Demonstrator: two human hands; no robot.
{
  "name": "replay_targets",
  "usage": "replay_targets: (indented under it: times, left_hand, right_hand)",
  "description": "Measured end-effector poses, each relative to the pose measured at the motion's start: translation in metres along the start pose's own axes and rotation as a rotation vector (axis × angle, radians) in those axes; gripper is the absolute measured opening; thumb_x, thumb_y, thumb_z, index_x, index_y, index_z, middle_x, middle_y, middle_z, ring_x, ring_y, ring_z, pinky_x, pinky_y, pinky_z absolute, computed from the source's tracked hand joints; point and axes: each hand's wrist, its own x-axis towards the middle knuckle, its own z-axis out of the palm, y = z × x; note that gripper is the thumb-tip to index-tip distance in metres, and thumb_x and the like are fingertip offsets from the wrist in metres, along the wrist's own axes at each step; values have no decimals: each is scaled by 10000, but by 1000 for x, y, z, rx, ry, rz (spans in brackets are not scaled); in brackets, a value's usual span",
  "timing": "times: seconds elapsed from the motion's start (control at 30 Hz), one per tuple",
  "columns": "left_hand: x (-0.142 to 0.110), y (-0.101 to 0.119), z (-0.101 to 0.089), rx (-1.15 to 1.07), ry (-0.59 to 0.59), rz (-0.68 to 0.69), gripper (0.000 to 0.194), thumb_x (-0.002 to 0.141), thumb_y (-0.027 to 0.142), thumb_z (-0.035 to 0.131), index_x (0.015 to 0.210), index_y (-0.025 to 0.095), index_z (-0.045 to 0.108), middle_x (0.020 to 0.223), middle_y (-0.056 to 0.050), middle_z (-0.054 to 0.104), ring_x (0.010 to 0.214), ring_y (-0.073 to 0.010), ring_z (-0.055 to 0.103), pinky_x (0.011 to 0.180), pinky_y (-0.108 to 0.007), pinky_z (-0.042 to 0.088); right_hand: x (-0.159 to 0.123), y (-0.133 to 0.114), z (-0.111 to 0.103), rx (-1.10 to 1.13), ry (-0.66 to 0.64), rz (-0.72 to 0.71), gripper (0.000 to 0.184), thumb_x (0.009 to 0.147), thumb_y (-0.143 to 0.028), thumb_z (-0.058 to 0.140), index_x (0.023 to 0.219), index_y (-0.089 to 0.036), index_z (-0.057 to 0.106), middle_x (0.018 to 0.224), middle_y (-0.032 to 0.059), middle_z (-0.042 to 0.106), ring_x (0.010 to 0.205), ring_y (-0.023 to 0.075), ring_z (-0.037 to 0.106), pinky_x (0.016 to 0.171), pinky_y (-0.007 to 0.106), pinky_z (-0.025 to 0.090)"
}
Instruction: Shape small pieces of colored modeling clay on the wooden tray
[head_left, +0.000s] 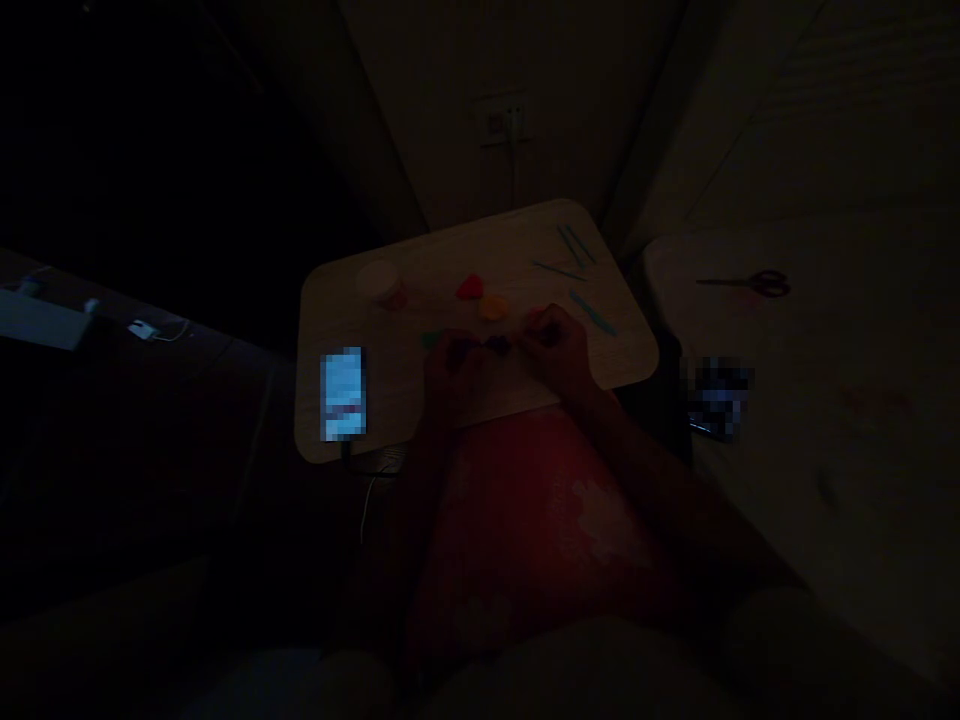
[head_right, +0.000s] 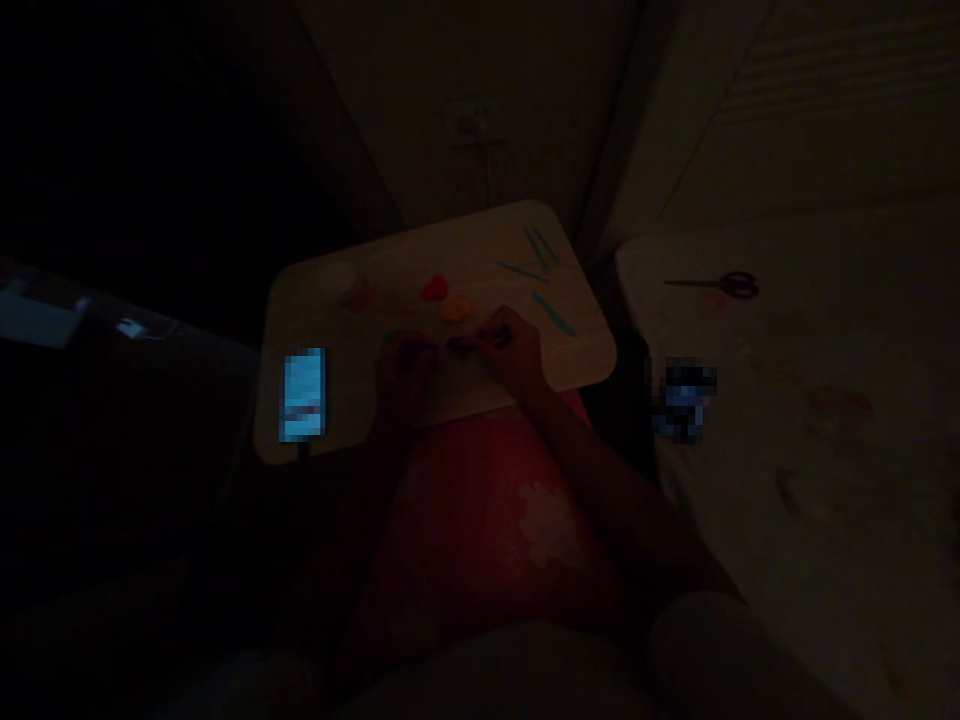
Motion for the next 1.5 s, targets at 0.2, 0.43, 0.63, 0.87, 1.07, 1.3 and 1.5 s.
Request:
replay_targets:
  times: [0.2,0.43,0.63,0.87,1.07,1.3,1.5]
  left_hand:
    - [-1,4,0,8,0,-11,156,824,297,735,937,212,670,884,-17,695,798,-147,646,716,-246,527]
    - [0,2,0,16,5,-6,188,830,341,746,923,207,653,867,-16,686,771,-146,645,702,-255,536]
    - [0,-1,-1,35,-9,7,174,842,327,727,953,212,660,906,-19,691,828,-153,659,754,-265,541]
    - [0,4,0,18,2,-7,160,824,303,728,923,212,641,847,-13,677,748,-142,634,693,-257,530]
    - [0,3,2,-108,-38,20,112,826,216,622,827,229,511,777,1,630,726,-137,615,696,-270,522]
    - [0,2,7,165,-66,149,163,794,166,668,871,228,539,829,-6,547,777,-164,548,763,-300,495]
    - [-2,-2,20,413,-87,191,416,772,325,836,1119,206,640,1134,-113,567,1081,-292,580,1002,-446,473]
  right_hand:
    - [0,-4,0,35,10,-33,416,869,-471,710,641,-243,447,651,-29,502,656,141,516,657,296,453]
    - [0,-10,-3,-3,-40,34,305,946,-442,601,766,-222,713,610,-13,588,594,149,552,635,307,465]
    - [1,-8,-3,11,-50,-7,187,888,-310,661,1005,-232,785,1025,64,769,867,188,696,774,330,553]
    - [-1,-6,0,71,-25,73,221,932,-417,619,951,-235,742,835,29,724,691,162,643,629,299,517]
    - [-1,-9,-5,-18,8,2,410,1007,-510,500,744,-223,628,632,-10,538,599,145,524,599,298,428]
    - [3,-6,-4,-68,-29,-95,192,949,-355,567,934,-235,716,980,65,733,951,215,670,867,357,526]
    - [1,-4,-3,-65,-110,-105,232,895,-232,560,1052,-245,731,1047,68,756,971,211,696,884,376,548]
